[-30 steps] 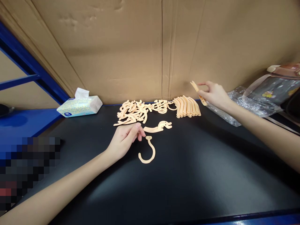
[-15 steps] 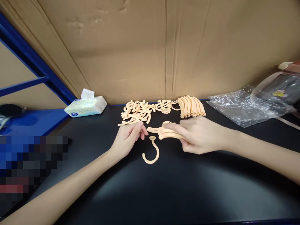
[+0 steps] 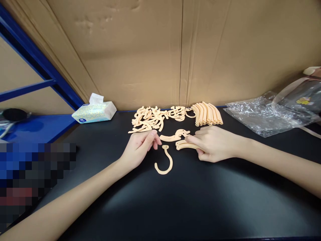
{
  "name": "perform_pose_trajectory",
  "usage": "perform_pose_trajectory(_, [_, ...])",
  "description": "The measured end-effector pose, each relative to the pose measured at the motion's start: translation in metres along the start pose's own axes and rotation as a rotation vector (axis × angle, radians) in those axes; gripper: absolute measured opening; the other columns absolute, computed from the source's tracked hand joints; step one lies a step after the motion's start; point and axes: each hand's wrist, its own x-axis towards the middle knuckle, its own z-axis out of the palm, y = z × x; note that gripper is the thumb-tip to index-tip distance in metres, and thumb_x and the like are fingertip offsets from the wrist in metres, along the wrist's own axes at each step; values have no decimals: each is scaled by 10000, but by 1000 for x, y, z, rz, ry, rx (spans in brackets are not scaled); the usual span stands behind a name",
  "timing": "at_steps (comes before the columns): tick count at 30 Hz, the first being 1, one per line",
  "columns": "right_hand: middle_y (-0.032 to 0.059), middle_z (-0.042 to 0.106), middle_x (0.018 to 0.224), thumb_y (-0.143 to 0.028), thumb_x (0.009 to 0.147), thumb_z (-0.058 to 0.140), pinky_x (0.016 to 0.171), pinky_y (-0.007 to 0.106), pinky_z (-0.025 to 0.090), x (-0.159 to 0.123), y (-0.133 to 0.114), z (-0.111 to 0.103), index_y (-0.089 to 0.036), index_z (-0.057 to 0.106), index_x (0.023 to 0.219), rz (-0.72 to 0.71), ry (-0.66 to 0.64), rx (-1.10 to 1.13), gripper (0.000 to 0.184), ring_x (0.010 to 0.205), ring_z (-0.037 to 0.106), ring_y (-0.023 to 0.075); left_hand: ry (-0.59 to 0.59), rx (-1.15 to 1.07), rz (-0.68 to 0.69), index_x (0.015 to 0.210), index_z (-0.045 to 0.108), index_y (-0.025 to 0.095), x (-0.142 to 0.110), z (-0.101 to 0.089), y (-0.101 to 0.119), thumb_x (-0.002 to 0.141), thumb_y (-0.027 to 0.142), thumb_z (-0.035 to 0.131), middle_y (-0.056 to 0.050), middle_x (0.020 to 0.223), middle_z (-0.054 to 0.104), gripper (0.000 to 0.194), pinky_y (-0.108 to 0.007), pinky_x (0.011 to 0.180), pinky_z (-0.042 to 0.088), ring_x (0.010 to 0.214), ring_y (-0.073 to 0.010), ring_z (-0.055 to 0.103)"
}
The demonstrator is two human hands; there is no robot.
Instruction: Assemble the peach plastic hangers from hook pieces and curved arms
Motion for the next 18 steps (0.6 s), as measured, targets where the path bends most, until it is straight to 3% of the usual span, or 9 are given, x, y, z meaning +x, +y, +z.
perform_pose_trajectory(18, [7,551,620,-187,769,428,543,278,200,0,0,3,-176,516,851,-20,63,-13,121,510,406,131,-10,9,11,702,633,152,-2,-2,3,964,322,350,20,566,587,421,-210,572,391,499,-80,469])
